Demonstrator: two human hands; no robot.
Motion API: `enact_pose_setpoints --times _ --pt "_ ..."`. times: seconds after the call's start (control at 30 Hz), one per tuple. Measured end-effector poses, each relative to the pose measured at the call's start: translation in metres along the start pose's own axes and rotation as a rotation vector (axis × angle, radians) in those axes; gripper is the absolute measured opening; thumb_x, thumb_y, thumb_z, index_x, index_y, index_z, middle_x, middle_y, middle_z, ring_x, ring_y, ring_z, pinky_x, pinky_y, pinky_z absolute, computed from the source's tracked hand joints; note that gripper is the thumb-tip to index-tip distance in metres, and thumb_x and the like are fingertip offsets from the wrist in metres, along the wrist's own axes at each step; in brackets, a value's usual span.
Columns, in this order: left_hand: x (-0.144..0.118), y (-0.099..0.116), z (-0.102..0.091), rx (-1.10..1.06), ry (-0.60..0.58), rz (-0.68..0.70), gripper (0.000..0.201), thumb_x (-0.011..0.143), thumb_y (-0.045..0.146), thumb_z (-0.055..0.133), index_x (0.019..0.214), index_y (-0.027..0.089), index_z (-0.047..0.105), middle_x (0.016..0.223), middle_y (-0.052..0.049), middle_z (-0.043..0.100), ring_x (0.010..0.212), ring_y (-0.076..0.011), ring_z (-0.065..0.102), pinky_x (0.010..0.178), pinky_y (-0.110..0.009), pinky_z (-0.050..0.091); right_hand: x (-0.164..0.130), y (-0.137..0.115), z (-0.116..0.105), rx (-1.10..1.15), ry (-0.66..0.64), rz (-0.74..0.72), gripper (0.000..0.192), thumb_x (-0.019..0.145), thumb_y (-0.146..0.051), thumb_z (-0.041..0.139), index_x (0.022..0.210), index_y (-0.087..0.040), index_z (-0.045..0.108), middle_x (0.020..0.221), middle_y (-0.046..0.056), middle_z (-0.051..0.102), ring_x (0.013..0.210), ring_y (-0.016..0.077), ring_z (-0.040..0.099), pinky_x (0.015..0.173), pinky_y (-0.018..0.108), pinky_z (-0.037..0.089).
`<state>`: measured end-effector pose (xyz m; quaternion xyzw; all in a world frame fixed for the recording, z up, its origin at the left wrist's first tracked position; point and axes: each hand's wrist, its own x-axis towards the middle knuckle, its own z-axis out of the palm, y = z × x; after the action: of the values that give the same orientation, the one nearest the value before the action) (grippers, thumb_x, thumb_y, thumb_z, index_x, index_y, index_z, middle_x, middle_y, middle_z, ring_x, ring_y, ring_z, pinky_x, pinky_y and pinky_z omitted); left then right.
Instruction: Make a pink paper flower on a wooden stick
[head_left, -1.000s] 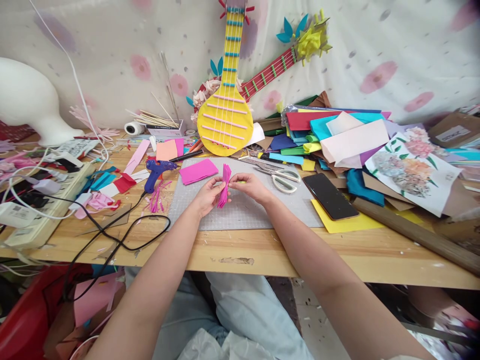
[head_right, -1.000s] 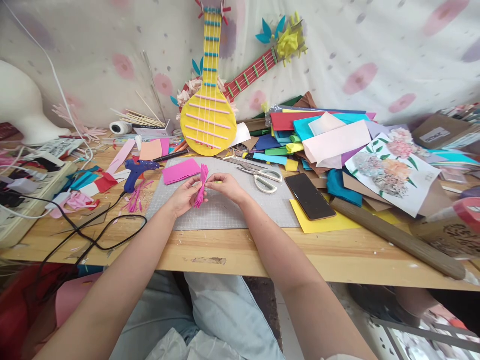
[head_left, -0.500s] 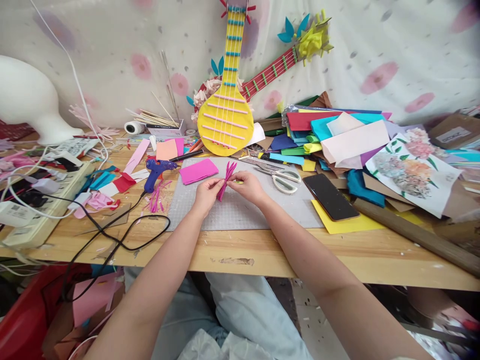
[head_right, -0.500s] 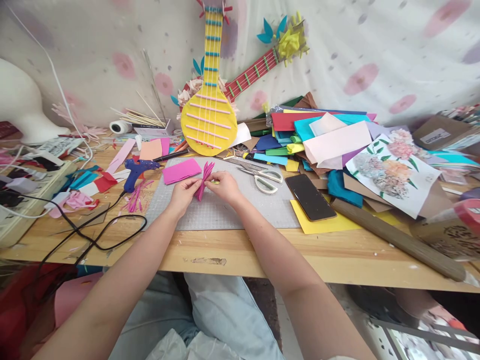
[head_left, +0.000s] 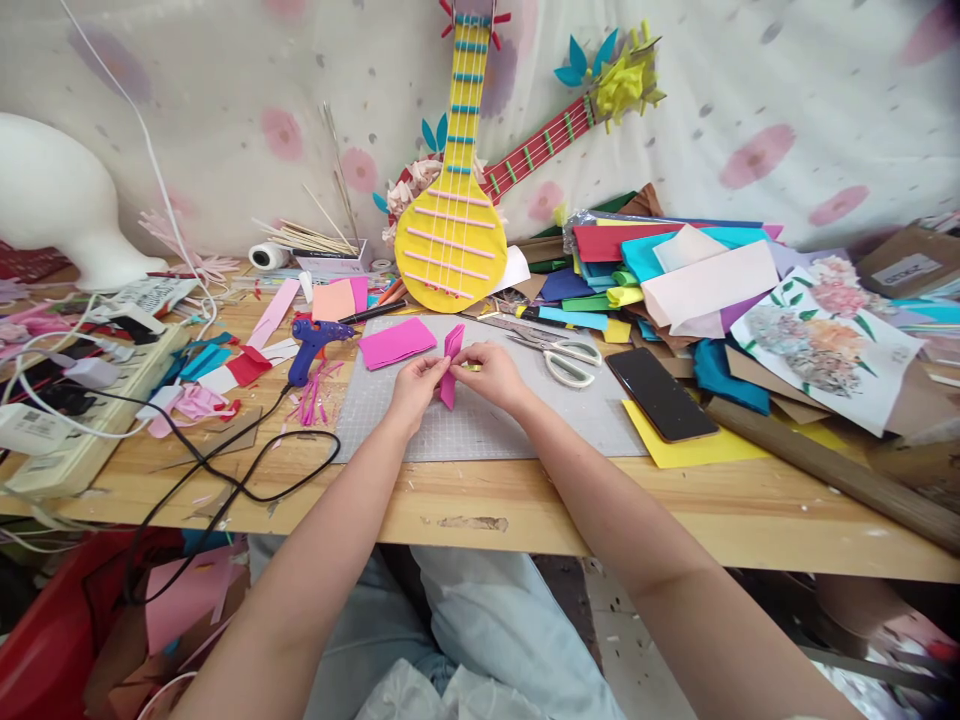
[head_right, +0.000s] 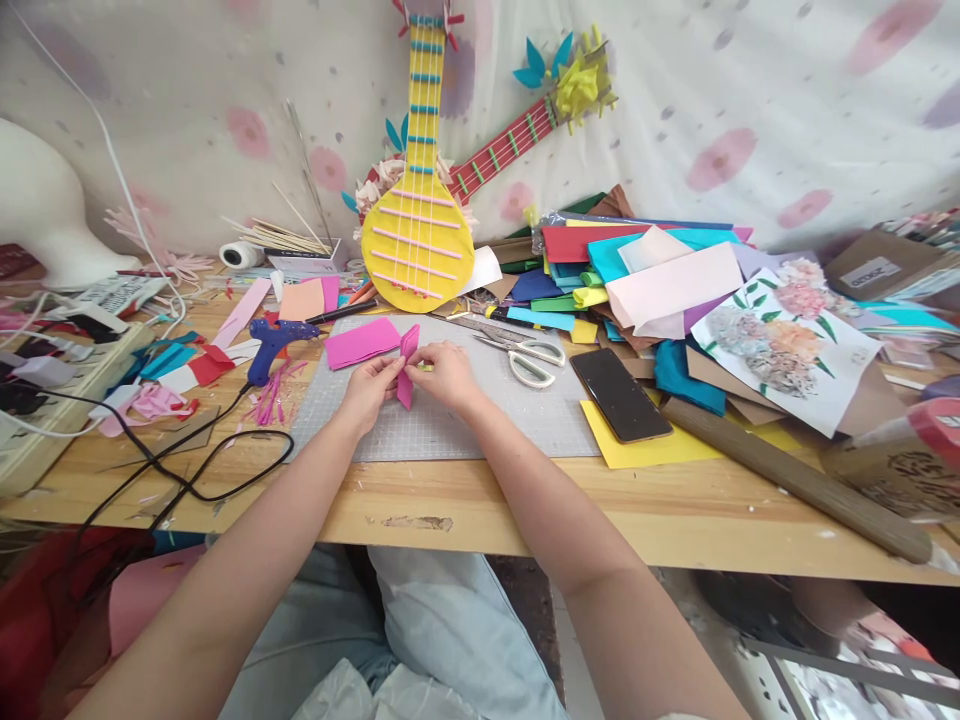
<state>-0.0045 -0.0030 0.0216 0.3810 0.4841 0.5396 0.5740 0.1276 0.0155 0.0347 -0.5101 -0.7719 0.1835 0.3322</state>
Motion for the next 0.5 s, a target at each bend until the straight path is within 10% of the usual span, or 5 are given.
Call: enact_pose_setpoints --times 0.5 --pt "0.017 -0.018 -0.011 0.319 0.198 0.342 0.018 0.074 0.034 0.055 0.074 0.017 0.058 0.062 0.001 0.058 0.055 -0.0096 0.049 0.055 -0.021 0.036 -0.006 -0.002 -0.023 -0.288 0.079 -0.201 0.026 0.081 -0.039 0.051 0.079 -0.022 0.071 0.076 0.006 0.066 0.083 0.0210 0.047 0.080 0.037 0.022"
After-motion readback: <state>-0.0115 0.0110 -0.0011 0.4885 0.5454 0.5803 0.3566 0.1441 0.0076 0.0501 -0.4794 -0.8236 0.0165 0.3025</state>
